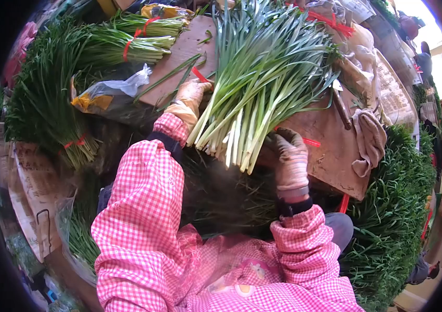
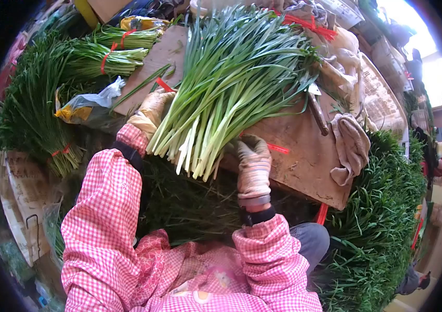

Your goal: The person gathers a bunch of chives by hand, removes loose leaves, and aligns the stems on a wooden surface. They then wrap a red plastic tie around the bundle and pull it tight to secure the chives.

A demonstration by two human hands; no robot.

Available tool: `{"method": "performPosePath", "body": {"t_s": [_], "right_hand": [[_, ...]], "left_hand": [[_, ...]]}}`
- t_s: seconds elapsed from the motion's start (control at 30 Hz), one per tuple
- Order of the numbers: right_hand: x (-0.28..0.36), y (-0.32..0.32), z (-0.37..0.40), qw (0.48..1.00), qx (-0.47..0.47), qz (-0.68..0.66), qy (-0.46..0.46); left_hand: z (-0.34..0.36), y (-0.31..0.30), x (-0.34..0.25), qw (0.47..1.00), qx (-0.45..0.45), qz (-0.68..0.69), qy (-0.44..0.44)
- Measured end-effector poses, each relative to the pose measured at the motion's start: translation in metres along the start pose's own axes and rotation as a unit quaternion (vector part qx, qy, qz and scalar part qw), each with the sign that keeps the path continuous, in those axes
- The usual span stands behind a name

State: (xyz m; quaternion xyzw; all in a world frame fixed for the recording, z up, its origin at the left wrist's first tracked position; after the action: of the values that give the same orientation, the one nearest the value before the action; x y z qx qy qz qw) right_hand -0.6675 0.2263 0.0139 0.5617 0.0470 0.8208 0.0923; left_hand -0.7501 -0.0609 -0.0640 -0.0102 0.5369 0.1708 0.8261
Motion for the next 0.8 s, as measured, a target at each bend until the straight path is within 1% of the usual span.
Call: {"method": "performPosePath", "body": {"t_s": [0.03, 0.17, 0.2, 0.3, 0.33, 0.43, 0.47, 0.53, 0.6, 0.63, 0.7, 0.73, 0.8], "right_hand": [[0.004, 0.0, 0.003, 0.999, 0.004, 0.022, -0.03], [0.018, -0.008, 0.009, 0.994, -0.011, 0.072, -0.08], [0.022, -0.01, 0.013, 0.994, -0.016, 0.068, -0.083], [0.009, -0.018, 0.015, 0.998, 0.022, 0.038, -0.037], [0.011, -0.024, 0.015, 0.993, 0.012, 0.083, -0.087], [0.005, -0.037, 0.03, 0.998, -0.031, 0.049, 0.037], [-0.002, -0.046, 0.029, 0.997, -0.066, 0.002, 0.036], [-0.006, -0.044, 0.034, 0.994, 0.012, 0.11, 0.015], [-0.016, -0.019, 0.059, 0.98, 0.066, 0.166, 0.089], [-0.021, -0.006, 0.073, 0.968, 0.096, 0.196, 0.123], [-0.056, -0.015, 0.061, 0.969, 0.044, 0.24, 0.043], [-0.075, -0.019, 0.056, 0.972, 0.032, 0.196, 0.124], [-0.075, -0.008, 0.054, 0.979, 0.066, 0.115, 0.155]], "left_hand": [[-0.002, -0.001, 0.0, 1.0, -0.001, -0.002, 0.003], [-0.002, -0.005, 0.003, 0.999, -0.025, 0.021, -0.001], [-0.002, -0.004, 0.002, 1.0, -0.016, 0.021, -0.003], [0.006, 0.001, 0.006, 0.997, -0.01, 0.062, -0.038], [0.009, 0.002, 0.004, 0.997, -0.014, 0.07, -0.043], [0.004, 0.006, 0.008, 0.995, 0.016, 0.098, -0.023], [0.003, 0.008, 0.002, 0.997, 0.027, 0.071, -0.002], [0.005, 0.003, 0.005, 0.999, 0.004, 0.042, -0.02], [0.011, 0.002, -0.001, 0.999, -0.01, 0.005, -0.031], [0.013, 0.001, -0.002, 0.999, -0.013, 0.011, -0.031], [0.015, 0.003, -0.004, 0.999, -0.02, 0.023, -0.03], [0.014, 0.004, -0.002, 0.999, -0.009, 0.029, -0.032], [0.013, 0.006, -0.002, 0.999, 0.0, 0.035, -0.033]]}}
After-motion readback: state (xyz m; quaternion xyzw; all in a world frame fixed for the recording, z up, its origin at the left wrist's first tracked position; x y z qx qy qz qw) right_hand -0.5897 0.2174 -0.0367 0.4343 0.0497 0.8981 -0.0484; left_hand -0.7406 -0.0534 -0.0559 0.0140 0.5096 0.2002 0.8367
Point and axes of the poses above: each hand's wrist, its own z-axis away from the middle knuckle, its own y-axis out of the palm, x = y × z, the point moved 9 cm from there along -z, towards the middle knuckle, and after that the axes turned 1 degree about x, right-handed, at the moved point
